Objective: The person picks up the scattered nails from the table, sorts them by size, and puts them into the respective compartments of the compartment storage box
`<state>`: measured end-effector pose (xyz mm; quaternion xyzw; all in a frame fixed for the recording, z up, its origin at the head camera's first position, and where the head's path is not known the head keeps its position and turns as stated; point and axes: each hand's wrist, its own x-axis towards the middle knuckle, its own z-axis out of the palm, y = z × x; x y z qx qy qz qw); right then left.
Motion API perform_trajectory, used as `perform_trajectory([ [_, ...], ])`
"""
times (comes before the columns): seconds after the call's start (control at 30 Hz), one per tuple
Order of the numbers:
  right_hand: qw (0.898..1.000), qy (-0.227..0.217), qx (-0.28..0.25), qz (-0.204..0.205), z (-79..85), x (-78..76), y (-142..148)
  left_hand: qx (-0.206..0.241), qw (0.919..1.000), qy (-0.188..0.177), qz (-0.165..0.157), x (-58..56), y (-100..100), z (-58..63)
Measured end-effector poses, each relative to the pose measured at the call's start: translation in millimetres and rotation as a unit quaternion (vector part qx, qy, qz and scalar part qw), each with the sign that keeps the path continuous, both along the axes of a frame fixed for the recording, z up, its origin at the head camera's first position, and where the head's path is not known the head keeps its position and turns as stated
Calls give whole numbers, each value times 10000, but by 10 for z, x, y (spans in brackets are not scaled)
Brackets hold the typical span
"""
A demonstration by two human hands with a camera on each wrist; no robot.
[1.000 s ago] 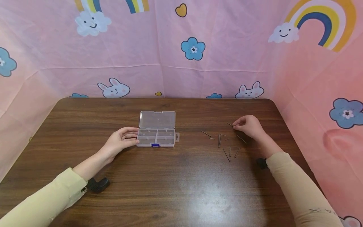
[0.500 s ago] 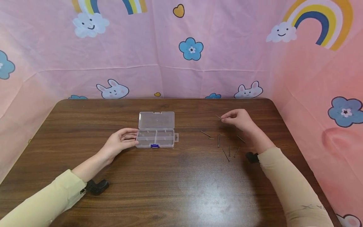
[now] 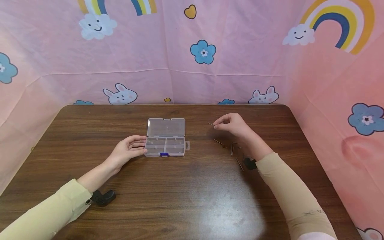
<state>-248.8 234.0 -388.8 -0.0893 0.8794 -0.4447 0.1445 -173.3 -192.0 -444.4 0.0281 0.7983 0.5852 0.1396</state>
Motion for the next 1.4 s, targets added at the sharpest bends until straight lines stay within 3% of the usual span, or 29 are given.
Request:
perform_trajectory([
  [0.77,9955,-144,-555,752,-78,-61,-837,-20,10000,18,59,-7,1,-15],
  [1.17,9859,163,-448,1603,-117,-62,-1099,-23,10000,25,88,-8,-3,-22],
  [1.4,9811,456,-196,1870,-176,-52,-1174,36,10000,3,86,-5,0,-23],
])
